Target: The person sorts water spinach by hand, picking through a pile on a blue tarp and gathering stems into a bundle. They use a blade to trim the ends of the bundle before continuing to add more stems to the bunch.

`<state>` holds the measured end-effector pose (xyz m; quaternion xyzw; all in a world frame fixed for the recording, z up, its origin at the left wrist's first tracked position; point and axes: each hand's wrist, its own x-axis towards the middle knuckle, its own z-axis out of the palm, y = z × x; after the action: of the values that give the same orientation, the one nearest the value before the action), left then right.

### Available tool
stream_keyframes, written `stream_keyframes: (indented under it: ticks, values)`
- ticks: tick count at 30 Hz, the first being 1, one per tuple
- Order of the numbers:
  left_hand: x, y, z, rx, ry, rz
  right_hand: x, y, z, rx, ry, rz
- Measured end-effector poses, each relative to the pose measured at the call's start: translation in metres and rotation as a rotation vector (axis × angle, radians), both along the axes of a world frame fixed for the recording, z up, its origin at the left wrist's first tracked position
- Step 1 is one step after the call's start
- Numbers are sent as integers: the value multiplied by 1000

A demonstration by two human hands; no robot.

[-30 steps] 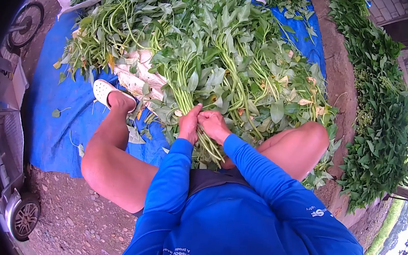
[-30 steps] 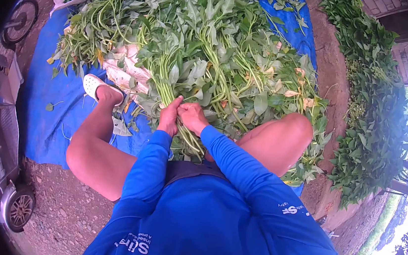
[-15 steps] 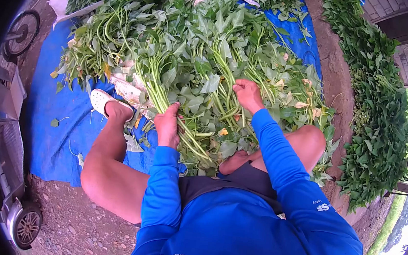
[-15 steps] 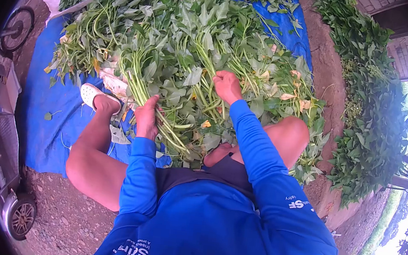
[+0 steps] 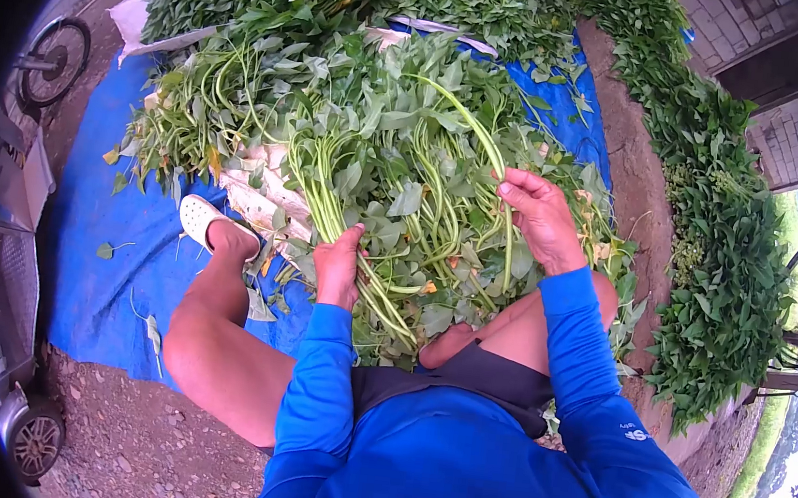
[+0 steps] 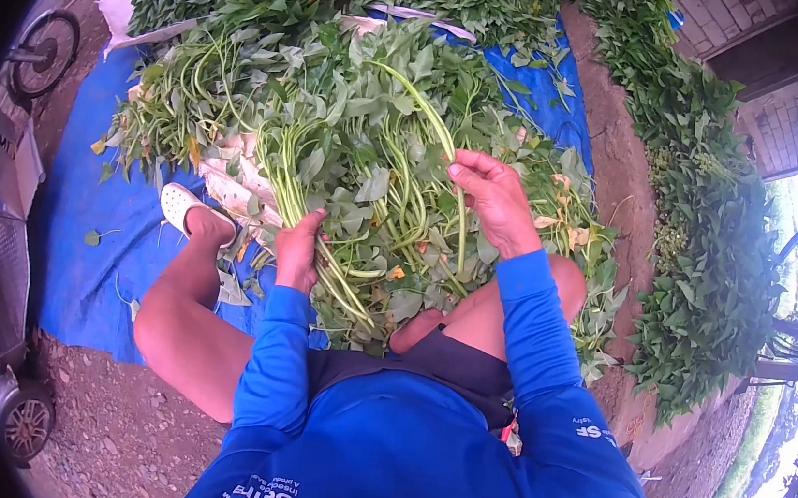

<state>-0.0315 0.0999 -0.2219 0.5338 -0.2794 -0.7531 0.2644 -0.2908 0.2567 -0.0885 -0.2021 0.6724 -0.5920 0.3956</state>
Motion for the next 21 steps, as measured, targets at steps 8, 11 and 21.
stream_keyframes:
  ticks: [8,11,21]
  values:
    - [-4,5,2,-17,10,-3,38,-17,-18,-112,347,-128]
    - [-11,7,-10,-2,48,-16,58,-23,-41,-77,338,-109]
    - [2,21,-83,255,189,-254,159,-6,-153,425,166,229]
